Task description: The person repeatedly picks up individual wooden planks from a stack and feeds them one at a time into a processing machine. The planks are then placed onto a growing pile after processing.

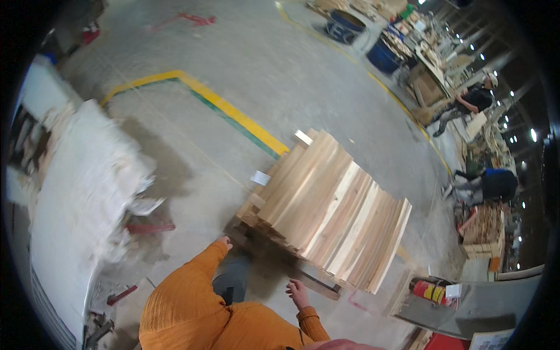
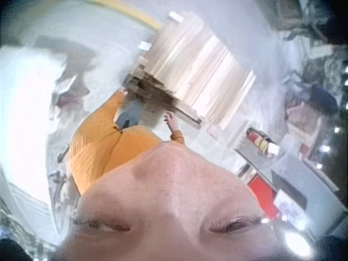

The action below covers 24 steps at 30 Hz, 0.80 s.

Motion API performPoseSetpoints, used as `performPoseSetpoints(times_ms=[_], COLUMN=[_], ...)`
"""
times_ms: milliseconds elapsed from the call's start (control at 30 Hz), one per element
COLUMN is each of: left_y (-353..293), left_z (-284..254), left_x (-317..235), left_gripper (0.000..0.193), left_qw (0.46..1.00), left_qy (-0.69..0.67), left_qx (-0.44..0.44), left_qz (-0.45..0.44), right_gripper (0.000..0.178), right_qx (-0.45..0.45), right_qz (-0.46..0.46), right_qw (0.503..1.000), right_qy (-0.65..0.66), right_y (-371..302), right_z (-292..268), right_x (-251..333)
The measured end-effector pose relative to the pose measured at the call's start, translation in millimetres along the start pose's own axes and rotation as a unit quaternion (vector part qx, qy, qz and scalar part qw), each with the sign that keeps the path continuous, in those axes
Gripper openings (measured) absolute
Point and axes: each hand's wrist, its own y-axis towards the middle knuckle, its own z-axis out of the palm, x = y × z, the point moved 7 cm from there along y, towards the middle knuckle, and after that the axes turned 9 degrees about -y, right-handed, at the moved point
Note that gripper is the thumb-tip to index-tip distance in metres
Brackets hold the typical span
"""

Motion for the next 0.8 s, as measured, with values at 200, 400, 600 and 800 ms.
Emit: performPoseSetpoints(times_ms=[200, 400, 600, 800], left_y=[-138, -265, -337, -357], left_z=[-69, -93, -166, -265], left_x=[102, 165, 202, 202], left_gripper=[0.039, 0.027, 0.022, 0.028], left_qw=[0.987, 0.885, 0.784, 0.648], left_qy=[-0.108, -0.434, -0.579, -0.698], left_qx=[-0.087, -0.14, -0.213, -0.305], left_qz=[-0.086, -0.096, -0.065, 0.015], right_gripper=[0.034, 0.033, 0.033, 0.034], right_qx=[0.031, 0.084, 0.114, 0.133], right_qz=[-0.09, -0.125, -0.149, -0.193], right_qw=[0.995, 0.952, 0.942, 0.942], right_qy=[-0.039, -0.267, -0.276, -0.24], right_y=[-96, -141, -138, -145], right_z=[75, 135, 172, 218], right_x=[-58, -109, -69, -3])
